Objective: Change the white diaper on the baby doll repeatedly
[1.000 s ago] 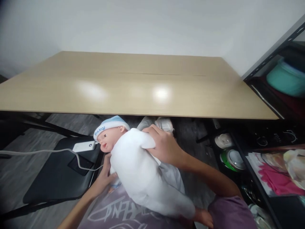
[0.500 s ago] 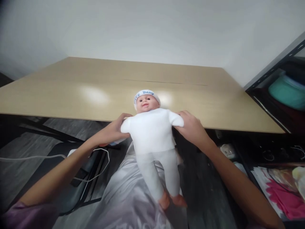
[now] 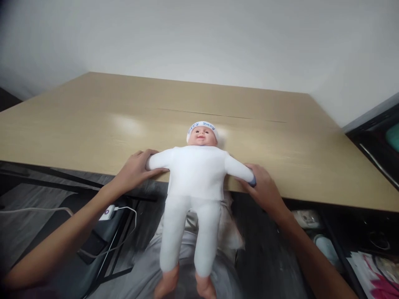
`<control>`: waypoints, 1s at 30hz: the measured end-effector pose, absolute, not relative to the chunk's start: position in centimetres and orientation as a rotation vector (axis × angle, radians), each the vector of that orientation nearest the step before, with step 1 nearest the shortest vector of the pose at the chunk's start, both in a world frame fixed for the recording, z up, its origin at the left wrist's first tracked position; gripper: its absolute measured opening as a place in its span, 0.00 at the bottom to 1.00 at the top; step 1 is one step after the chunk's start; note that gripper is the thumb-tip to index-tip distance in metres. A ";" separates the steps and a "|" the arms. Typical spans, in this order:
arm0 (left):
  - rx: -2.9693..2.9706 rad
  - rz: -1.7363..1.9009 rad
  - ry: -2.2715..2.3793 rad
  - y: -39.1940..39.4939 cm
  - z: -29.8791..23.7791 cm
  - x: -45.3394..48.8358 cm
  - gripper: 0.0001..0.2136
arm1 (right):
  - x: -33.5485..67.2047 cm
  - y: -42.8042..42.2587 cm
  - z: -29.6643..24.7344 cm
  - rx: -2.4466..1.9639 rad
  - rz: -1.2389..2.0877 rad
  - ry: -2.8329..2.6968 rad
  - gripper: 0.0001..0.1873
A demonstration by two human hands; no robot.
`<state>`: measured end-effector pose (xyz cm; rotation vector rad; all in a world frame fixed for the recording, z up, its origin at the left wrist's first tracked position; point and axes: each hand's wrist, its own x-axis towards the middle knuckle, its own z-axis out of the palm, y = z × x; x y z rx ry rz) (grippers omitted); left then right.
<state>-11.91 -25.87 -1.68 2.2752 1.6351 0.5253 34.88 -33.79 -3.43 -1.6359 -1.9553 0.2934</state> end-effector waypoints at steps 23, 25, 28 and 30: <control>2.422 0.801 1.658 1.1 -3.5 -8.7 0.38 | 36.6 -6.9 -5.2 -1.627 -0.038 -1.930 0.26; 2.421 0.822 1.713 3.5 -3.7 -8.4 0.39 | 36.8 -4.3 -5.3 -1.643 -0.124 -1.942 0.26; 2.447 0.870 1.747 6.6 -4.0 -7.8 0.39 | 37.2 -0.8 -5.4 -1.680 -0.203 -1.952 0.26; 2.449 0.891 1.762 8.2 -4.2 -7.6 0.38 | 37.4 1.2 -5.6 -1.686 -0.222 -1.959 0.26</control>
